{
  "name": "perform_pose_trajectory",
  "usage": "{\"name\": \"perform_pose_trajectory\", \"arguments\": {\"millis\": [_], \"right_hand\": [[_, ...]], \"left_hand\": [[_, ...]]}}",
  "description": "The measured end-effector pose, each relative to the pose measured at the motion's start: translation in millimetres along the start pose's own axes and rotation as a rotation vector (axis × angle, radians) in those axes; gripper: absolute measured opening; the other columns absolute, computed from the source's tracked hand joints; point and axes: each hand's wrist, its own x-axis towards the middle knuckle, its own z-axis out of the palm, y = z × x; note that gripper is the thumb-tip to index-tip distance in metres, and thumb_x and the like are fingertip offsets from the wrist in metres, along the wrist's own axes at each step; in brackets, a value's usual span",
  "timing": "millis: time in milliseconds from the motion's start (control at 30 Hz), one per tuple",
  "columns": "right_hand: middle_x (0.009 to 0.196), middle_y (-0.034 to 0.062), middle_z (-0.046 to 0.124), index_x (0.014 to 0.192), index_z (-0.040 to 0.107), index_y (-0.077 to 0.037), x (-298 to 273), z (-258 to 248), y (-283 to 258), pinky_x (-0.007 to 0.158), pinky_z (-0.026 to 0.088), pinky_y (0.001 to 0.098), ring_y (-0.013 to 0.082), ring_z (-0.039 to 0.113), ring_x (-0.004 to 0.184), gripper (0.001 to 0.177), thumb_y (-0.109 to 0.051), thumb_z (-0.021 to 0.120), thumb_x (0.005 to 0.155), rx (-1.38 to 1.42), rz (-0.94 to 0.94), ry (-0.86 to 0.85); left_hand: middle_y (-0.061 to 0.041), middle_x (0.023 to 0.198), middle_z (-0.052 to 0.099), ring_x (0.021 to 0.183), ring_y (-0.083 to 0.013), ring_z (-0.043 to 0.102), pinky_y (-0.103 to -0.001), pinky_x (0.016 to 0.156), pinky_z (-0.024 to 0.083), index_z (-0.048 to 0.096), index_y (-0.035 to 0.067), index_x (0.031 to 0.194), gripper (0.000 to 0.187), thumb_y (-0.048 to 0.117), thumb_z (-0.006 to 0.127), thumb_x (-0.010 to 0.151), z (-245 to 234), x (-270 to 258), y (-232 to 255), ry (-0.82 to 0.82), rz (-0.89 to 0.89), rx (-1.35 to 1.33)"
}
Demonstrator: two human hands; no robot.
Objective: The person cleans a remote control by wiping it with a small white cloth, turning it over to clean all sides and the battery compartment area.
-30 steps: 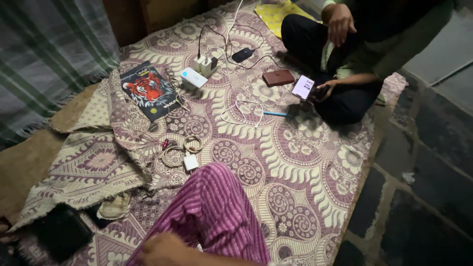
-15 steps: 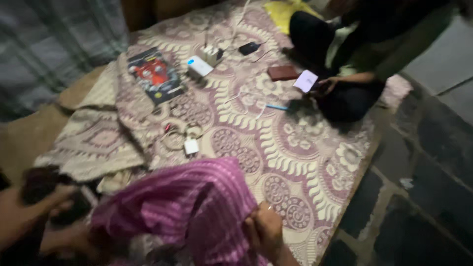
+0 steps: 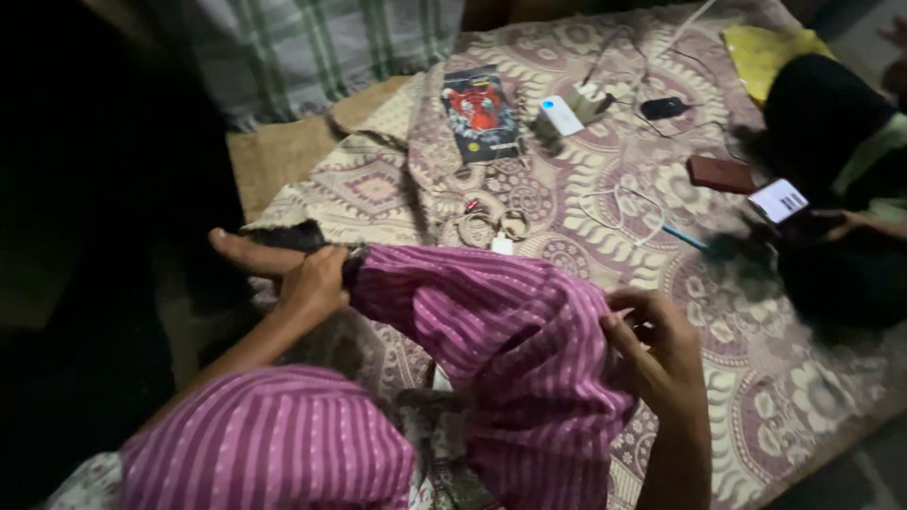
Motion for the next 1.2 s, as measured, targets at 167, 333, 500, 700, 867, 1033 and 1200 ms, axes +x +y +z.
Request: {"name": "perform_pose_trajectory", "arguments": {"millis": [167,333,500,700,867,1033,1200], "right_hand": [[0.09,0.0041,0.06,0.098,0.064,0.0,7,10,6,0.068,0.047,0.0243,0.0084,0.057,0.078,0.013,-0.013,0.066,0.1,0.001,0.102,-0.096],[0.081,0.0051,0.061,0.097,0.06,0.002,43,28,4,0.063,0.043,0.0269,0.0102,0.05,0.071,0.014,-0.01,0.064,0.104,-0.201,0.032,-0.094],[0.088,0.0047,0.064,0.102,0.064,0.001,56,36,-8,0.069,0.047,0.0241,0.0086,0.057,0.079,0.013,-0.012,0.065,0.104,0.029,0.056,-0.215],[0.093,0.0088,0.075,0.103,0.075,-0.004,63,43,-5,0.071,0.055,0.0289,0.0151,0.069,0.082,0.015,-0.017,0.07,0.097,-0.295,0.005,-0.314],[0.118,0.0107,0.076,0.115,0.077,-0.012,59,65,33,0.092,0.056,0.0414,0.024,0.067,0.109,0.022,-0.025,0.071,0.098,-0.66,-0.206,-0.293],[0.148,0.0208,0.049,0.138,0.064,-0.019,65,104,100,0.103,0.044,0.0527,0.0472,0.047,0.13,0.066,-0.056,0.067,0.083,-1.199,-0.306,-0.507],[0.154,0.0194,0.046,0.137,0.063,-0.021,62,127,124,0.109,0.036,0.0596,0.0464,0.041,0.14,0.06,-0.059,0.062,0.09,-1.172,-0.083,-0.572]], "left_hand": [[-0.025,0.109,0.07,0.105,-0.0426,0.066,-0.054,0.089,0.053,0.063,0.005,0.112,0.046,0.007,0.076,0.068,-5,-10,-29,0.0,-0.034,0.11],[-0.023,0.105,0.073,0.102,-0.0395,0.069,-0.053,0.09,0.053,0.068,0.009,0.116,0.038,0.037,0.073,0.091,-19,-72,-45,-0.054,-0.387,0.056],[-0.018,0.104,0.072,0.099,-0.0339,0.068,-0.049,0.088,0.053,0.069,0.009,0.113,0.035,0.037,0.075,0.092,-25,-127,-46,0.029,-0.538,-0.096],[-0.012,0.102,0.071,0.095,-0.0271,0.067,-0.043,0.084,0.054,0.07,0.009,0.11,0.032,0.036,0.076,0.094,-50,-182,-76,0.184,-0.77,-0.37],[-0.008,0.101,0.07,0.091,-0.0215,0.066,-0.039,0.081,0.054,0.071,0.01,0.107,0.03,0.036,0.077,0.096,-72,-220,-104,0.419,-0.941,-0.717],[-0.005,0.1,0.069,0.088,-0.0182,0.065,-0.036,0.078,0.054,0.071,0.008,0.106,0.031,0.038,0.076,0.097,-116,-202,-107,0.637,-0.94,-1.004],[-0.012,0.1,0.067,0.084,-0.0238,0.066,-0.042,0.075,0.054,0.068,0.003,0.114,0.047,0.047,0.064,0.097,-157,-126,-79,0.701,-0.712,-1.157]]}}
